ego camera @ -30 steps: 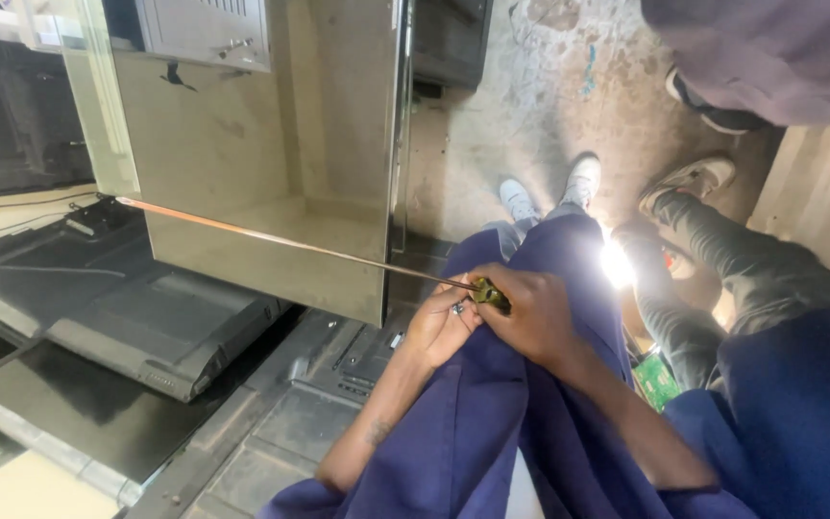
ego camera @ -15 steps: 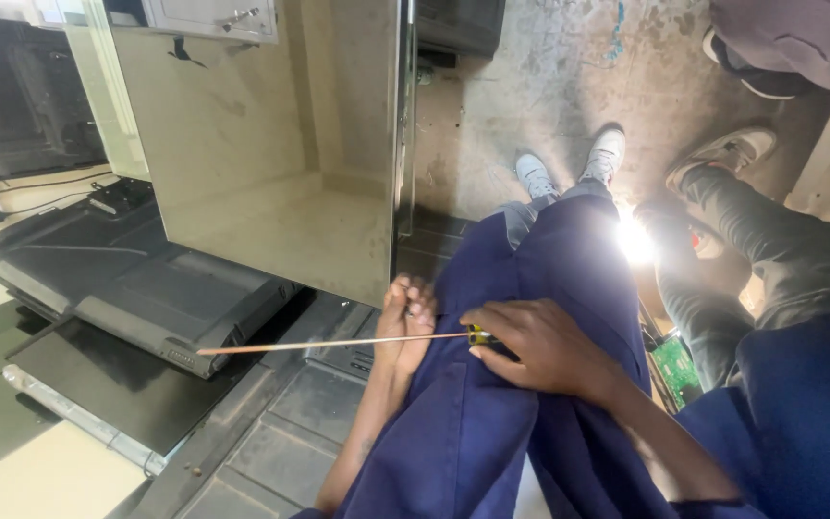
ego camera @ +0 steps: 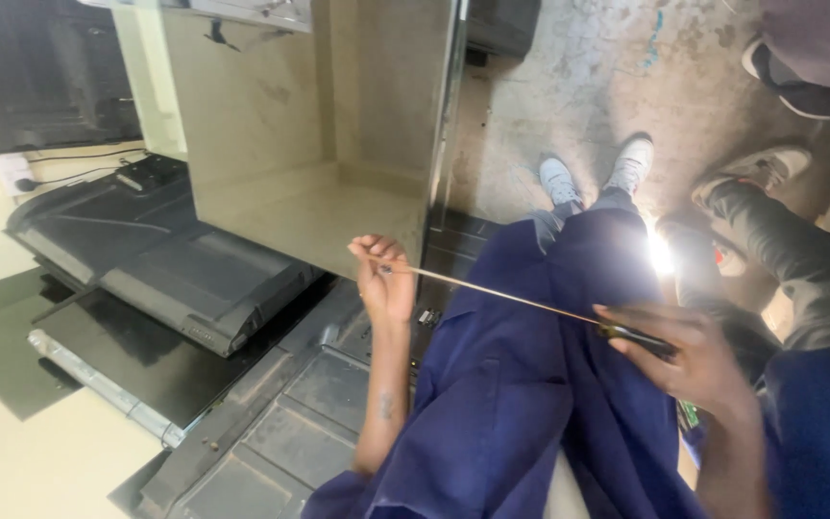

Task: Fastening screws into the frame of a television using a manual screwdriver

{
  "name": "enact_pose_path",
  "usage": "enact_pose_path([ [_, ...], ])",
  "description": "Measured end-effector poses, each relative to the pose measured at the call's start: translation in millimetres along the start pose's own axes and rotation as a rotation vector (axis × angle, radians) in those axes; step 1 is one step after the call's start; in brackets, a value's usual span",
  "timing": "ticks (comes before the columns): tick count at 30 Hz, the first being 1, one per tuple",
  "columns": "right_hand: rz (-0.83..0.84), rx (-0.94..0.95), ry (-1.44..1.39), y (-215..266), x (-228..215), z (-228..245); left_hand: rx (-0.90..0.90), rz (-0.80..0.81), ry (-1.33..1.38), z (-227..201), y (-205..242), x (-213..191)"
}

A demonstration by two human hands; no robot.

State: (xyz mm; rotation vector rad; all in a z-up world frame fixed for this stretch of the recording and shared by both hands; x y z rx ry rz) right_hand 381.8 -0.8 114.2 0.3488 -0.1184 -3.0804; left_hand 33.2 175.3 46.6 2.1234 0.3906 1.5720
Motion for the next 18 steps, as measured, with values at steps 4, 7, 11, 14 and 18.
enact_pose_path([
  [4,-0.051,0.091,-0.035,4.9,-13.0,2.5,-0.051,-0.016,-0.03,17.0,-11.8,-3.8],
  [7,-0.061,0.133,-0.014,12.9,-16.3,1.4,-0.093,-0.037,-0.02,27.2,-14.7,-7.7],
  [11,-0.099,0.199,0.032,20.6,-22.4,0.2,-0.105,-0.065,-0.033,36.9,-21.0,-16.2],
  [14,-0.087,0.304,-0.02,27.7,-27.2,-9.7,-0.066,-0.053,-0.172,46.2,-19.4,-12.2],
  [18,-0.082,0.542,-0.182,54.5,-34.6,-50.4,-0.086,-0.085,-0.268,64.6,-21.0,-30.4],
])
Point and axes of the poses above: each hand's wrist, its own y-axis away from the middle knuckle, its own x-axis out of the palm, z = x × y, the point moved 4 cm from there along -y, towards the middle knuckle, and after that the axes turned 4 degrees about -x, right-handed, at the moved point
